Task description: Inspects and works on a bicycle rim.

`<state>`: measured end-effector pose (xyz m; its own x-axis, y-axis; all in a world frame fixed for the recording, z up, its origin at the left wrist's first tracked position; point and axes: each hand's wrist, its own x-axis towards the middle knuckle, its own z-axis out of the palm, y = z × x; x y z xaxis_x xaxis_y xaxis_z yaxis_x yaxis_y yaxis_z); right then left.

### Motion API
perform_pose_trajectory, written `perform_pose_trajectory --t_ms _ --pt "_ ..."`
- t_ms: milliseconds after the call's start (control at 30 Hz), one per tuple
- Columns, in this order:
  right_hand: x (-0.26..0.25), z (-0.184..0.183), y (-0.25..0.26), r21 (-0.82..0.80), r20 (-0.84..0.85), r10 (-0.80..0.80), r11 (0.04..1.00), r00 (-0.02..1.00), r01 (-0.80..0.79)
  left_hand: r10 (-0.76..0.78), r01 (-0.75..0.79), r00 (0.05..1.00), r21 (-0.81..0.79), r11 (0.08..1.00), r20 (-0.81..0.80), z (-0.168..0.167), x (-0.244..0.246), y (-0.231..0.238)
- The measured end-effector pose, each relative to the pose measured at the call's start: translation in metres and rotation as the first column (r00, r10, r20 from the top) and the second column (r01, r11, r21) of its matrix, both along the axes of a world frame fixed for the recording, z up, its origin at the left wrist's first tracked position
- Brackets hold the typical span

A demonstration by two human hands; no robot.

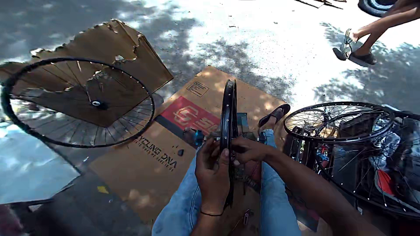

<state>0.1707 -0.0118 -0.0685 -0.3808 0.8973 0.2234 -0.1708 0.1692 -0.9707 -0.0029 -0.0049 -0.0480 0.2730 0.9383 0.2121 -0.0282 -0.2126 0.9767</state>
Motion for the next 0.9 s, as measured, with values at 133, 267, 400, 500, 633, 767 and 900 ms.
perform_pose_trajectory --t_ms 133,267,400,500,633,767,900 --pt "0.023 0.004 0.016 -0.111 -0.110 0.223 0.966 0.969 -0.235 -0.021 0.021 1.000 0.007 1.000 0.006 -0.002 0.000 -0.001" --pt "0.025 0.007 0.036 -0.144 -0.107 0.292 0.941 0.950 -0.306 -0.006 0.005 1.000 0.025 1.000 0.008 0.000 -0.005 0.006" --pt "0.013 0.007 0.040 -0.066 -0.104 0.208 0.974 0.973 -0.215 0.009 -0.009 1.000 0.040 0.999 0.007 0.001 -0.011 0.014" --pt "-0.010 0.003 0.023 0.136 -0.003 -0.204 0.970 0.979 0.202 0.027 -0.027 1.000 0.037 0.999 0.004 0.003 -0.009 0.017" --pt "-0.066 -0.025 0.000 0.471 -0.145 -0.826 0.427 0.545 0.772 0.020 -0.021 1.000 0.063 0.998 0.010 0.003 -0.006 0.015" --pt "-0.078 -0.040 -0.005 0.569 -0.188 -0.905 0.217 0.382 0.793 0.046 -0.046 0.999 0.075 0.996 0.010 0.002 -0.004 0.014" --pt "-0.057 -0.037 -0.015 0.741 0.004 -0.905 0.289 0.426 0.606 0.034 -0.035 0.999 0.074 0.997 0.005 0.004 -0.009 0.018"
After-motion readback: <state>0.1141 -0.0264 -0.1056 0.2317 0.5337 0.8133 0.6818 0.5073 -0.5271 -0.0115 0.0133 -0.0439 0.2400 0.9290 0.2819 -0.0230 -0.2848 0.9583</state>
